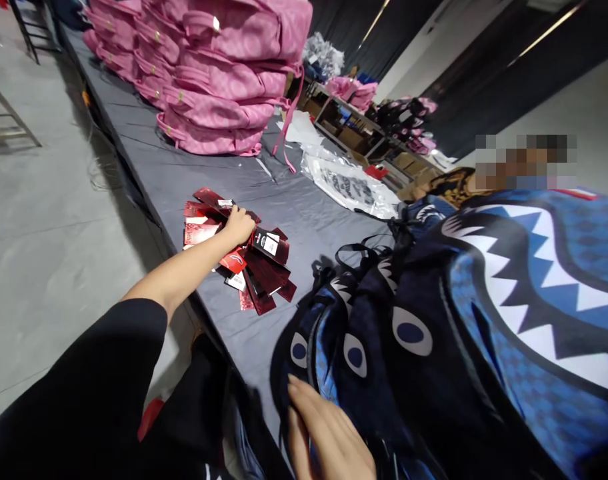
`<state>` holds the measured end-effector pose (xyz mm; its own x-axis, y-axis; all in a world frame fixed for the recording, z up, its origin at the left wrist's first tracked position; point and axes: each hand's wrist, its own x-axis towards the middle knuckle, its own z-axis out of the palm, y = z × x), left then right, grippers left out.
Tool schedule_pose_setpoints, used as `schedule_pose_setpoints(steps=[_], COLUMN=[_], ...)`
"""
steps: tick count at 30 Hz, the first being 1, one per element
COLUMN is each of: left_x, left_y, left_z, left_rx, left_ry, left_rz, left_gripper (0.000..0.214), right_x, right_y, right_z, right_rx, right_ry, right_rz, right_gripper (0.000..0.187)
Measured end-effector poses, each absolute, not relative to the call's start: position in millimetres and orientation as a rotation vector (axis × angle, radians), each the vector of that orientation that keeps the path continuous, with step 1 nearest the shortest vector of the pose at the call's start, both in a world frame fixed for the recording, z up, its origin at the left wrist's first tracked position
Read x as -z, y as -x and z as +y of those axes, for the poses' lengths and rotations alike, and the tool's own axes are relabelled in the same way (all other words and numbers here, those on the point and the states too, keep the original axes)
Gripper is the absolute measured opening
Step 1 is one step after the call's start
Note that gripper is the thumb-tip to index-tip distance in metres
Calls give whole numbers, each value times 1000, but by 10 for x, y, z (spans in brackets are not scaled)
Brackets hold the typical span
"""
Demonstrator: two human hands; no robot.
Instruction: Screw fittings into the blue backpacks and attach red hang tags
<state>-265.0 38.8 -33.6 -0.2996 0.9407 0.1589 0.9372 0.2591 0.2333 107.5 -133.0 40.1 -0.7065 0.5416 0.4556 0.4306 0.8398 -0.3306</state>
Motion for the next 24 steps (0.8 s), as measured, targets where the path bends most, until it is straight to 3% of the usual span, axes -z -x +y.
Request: schedule_pose_setpoints(steps=[6, 11, 20, 24], left_x=[547, 608, 527, 538], left_y=[2505, 2421, 2224, 2241], left_z=[410, 422, 56, 76], left_rx=[-437, -397, -352, -296], left_ry=[-1712, -1540, -1854, -2246], left_rz=[2571, 2508, 2154, 2111], left_gripper=[37, 34, 25, 47], right_x=[-239, -139, 172, 427], right_y=[-328, 213, 961, 955], right_z=[-940, -507, 502, 615], right_rx=[-517, -732, -317, -314], right_ry=[811, 1041, 1251, 1484], right_rz=[-2527, -2503, -2841, -2907], right_gripper=[21, 22, 43, 41])
